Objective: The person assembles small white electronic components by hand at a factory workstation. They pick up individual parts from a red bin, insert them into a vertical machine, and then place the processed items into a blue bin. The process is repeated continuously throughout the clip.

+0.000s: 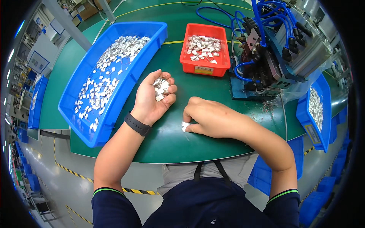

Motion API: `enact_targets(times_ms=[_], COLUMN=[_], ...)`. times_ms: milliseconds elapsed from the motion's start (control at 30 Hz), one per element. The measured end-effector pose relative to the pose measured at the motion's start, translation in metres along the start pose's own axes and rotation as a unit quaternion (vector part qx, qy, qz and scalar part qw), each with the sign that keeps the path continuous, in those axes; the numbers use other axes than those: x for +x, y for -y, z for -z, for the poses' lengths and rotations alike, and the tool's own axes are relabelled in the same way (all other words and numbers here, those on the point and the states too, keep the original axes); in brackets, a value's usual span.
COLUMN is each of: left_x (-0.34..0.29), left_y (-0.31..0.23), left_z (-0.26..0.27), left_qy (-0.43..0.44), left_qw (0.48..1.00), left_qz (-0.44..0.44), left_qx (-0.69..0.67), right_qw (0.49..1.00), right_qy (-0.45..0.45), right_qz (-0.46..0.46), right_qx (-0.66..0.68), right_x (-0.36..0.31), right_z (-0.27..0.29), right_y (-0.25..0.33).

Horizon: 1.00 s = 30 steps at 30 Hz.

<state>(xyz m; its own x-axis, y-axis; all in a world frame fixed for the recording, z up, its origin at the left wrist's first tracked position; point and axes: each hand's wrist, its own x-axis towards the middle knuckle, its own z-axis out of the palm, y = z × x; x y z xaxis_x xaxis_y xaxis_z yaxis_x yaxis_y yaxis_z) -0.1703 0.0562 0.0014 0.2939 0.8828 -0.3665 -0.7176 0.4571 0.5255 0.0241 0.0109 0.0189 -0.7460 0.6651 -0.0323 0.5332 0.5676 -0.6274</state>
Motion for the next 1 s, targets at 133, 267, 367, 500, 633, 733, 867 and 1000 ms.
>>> enact_targets(times_ms=[133,267,367,500,633,733,867,1000], left_x=[0.000,0.000,0.000,0.000,0.002,0.000,0.000,0.001], left_y=[0.001,0.001,0.001,0.001,0.001,0.002,0.003,0.003], left_z=[0.001,0.003,0.002,0.001,0.003,0.000,0.001,0.002], left_qy=[0.003,0.005,0.006,0.000,-0.003,-0.007,-0.005,-0.002], left_qw=[1.000,1.000,1.000,1.000,1.000,1.000,1.000,1.000], left_qz=[-0.004,-0.007,-0.011,-0.013,-0.014,-0.015,-0.014,-0.021], left_qx=[0.006,0.002,0.002,0.004,0.005,0.005,0.001,0.007], right_qw=[0.998,0.997,0.992,0.975,0.954,0.965,0.986,0.995], right_qy=[-0.030,-0.063,-0.083,-0.109,-0.137,-0.129,-0.104,-0.046], right_qz=[0.013,0.032,0.080,0.141,0.164,0.154,0.119,0.075], right_qx=[-0.045,-0.028,-0.045,-0.133,-0.209,-0.172,-0.058,0.038], right_x=[-0.006,-0.007,-0.004,0.000,-0.003,-0.003,0.000,-0.003], right_z=[-0.005,-0.005,-0.012,-0.026,-0.037,-0.036,-0.029,-0.015], right_y=[0.003,0.007,0.007,0.005,0.008,0.007,0.003,0.004])
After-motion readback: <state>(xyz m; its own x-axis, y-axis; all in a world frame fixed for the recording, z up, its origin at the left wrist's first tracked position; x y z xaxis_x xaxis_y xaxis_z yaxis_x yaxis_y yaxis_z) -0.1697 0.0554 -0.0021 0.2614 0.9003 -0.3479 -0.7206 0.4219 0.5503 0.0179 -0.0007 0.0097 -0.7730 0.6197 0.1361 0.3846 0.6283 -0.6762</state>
